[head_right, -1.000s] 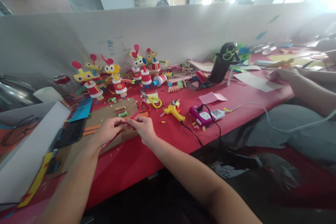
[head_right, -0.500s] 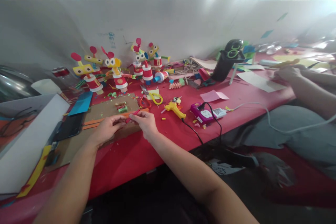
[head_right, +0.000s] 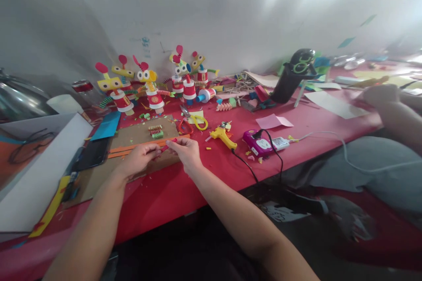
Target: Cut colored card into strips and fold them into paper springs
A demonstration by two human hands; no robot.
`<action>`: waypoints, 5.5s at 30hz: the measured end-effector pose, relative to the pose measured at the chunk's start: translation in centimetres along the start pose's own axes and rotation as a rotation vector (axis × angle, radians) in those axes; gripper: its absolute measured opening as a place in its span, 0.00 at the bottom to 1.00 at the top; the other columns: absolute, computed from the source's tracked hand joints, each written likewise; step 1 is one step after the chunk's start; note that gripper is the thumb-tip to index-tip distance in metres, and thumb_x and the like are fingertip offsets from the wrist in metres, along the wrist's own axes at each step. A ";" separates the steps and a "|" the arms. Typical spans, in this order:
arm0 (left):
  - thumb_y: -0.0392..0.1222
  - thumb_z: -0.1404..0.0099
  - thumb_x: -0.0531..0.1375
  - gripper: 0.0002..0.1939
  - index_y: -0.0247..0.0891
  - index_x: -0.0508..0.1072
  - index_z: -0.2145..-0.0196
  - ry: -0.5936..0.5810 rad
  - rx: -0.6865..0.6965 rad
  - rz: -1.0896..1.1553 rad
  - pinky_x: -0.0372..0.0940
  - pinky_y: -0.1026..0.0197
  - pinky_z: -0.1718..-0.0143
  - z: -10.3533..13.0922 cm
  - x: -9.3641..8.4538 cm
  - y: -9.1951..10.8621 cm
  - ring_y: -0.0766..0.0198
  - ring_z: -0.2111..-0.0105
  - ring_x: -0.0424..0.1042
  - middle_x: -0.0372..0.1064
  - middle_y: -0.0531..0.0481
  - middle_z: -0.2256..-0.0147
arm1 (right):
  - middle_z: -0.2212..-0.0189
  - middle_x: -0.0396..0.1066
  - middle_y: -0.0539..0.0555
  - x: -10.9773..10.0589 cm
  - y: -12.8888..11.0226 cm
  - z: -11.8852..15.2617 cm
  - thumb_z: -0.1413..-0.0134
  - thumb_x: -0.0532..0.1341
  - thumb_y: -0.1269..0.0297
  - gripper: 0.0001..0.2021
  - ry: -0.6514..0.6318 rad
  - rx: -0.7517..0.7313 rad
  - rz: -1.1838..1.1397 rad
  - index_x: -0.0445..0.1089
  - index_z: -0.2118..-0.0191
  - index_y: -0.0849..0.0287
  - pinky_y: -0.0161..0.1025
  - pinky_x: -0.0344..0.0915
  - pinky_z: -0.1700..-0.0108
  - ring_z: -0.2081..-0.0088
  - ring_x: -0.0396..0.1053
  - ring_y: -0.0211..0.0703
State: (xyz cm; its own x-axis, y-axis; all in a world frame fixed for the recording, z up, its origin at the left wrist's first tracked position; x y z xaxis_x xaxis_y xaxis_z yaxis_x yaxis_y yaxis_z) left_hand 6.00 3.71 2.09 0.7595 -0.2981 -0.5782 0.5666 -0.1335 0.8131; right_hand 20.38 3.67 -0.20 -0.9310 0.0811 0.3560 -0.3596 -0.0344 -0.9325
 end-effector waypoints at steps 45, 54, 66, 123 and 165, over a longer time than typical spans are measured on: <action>0.55 0.49 0.62 0.18 0.36 0.75 0.70 -0.022 -0.210 0.133 0.58 0.62 0.70 0.6 -1.0 -2.8 0.64 0.75 0.67 0.70 0.50 0.76 | 0.80 0.71 0.49 -5.3 -1.9 -2.8 0.61 0.66 0.57 0.11 0.339 -0.165 0.014 0.72 0.73 0.59 0.37 0.68 0.70 0.76 0.69 0.39; 0.52 0.51 0.63 0.13 0.38 0.75 0.75 -0.107 -0.318 -0.010 0.60 0.62 0.71 2.7 -4.1 -4.7 0.60 0.73 0.71 0.74 0.48 0.75 | 0.81 0.69 0.48 -7.0 -2.4 -3.3 0.59 0.64 0.59 0.09 0.412 -0.228 0.055 0.70 0.73 0.59 0.37 0.68 0.71 0.78 0.68 0.38; 0.45 0.39 0.57 0.15 0.43 0.77 0.56 0.130 0.020 -0.361 0.62 0.55 0.51 2.9 -2.9 -5.4 0.55 0.55 0.71 0.74 0.44 0.56 | 0.72 0.73 0.54 -6.5 -4.4 -2.8 0.40 0.50 0.57 0.15 0.352 -0.284 0.753 0.71 0.57 0.56 0.40 0.65 0.65 0.71 0.72 0.46; 0.48 0.43 0.61 0.11 0.44 0.80 0.65 0.021 -0.025 -0.334 0.64 0.58 0.58 3.0 -2.3 -5.7 0.59 0.62 0.72 0.75 0.49 0.62 | 0.84 0.66 0.47 -1.5 -0.8 7.0 0.38 0.53 0.49 0.18 -0.393 0.001 0.862 0.61 0.74 0.57 0.32 0.60 0.73 0.80 0.66 0.35; 0.49 0.50 0.62 0.13 0.40 0.75 0.69 0.025 -0.110 -0.185 0.63 0.59 0.67 3.5 -2.4 -3.8 0.60 0.69 0.69 0.72 0.51 0.71 | 0.84 0.66 0.48 -5.7 -3.4 7.1 0.37 0.52 0.53 0.19 -0.225 -0.033 0.995 0.58 0.78 0.55 0.35 0.60 0.70 0.78 0.67 0.38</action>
State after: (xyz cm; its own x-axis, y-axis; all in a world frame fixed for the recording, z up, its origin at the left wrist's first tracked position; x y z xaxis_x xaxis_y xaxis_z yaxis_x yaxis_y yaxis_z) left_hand 0.90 1.59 0.61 0.6464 -0.2546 -0.7193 0.7274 -0.0790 0.6816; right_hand 26.43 -3.76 1.38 -0.7981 -0.1586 -0.5813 0.5824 0.0442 -0.8117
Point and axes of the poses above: each hand's wrist, its own z-axis away from the middle knuckle, its own x-axis out of the palm, y = z × x, the point moved 8 cm from there along -z, towards the middle knuckle
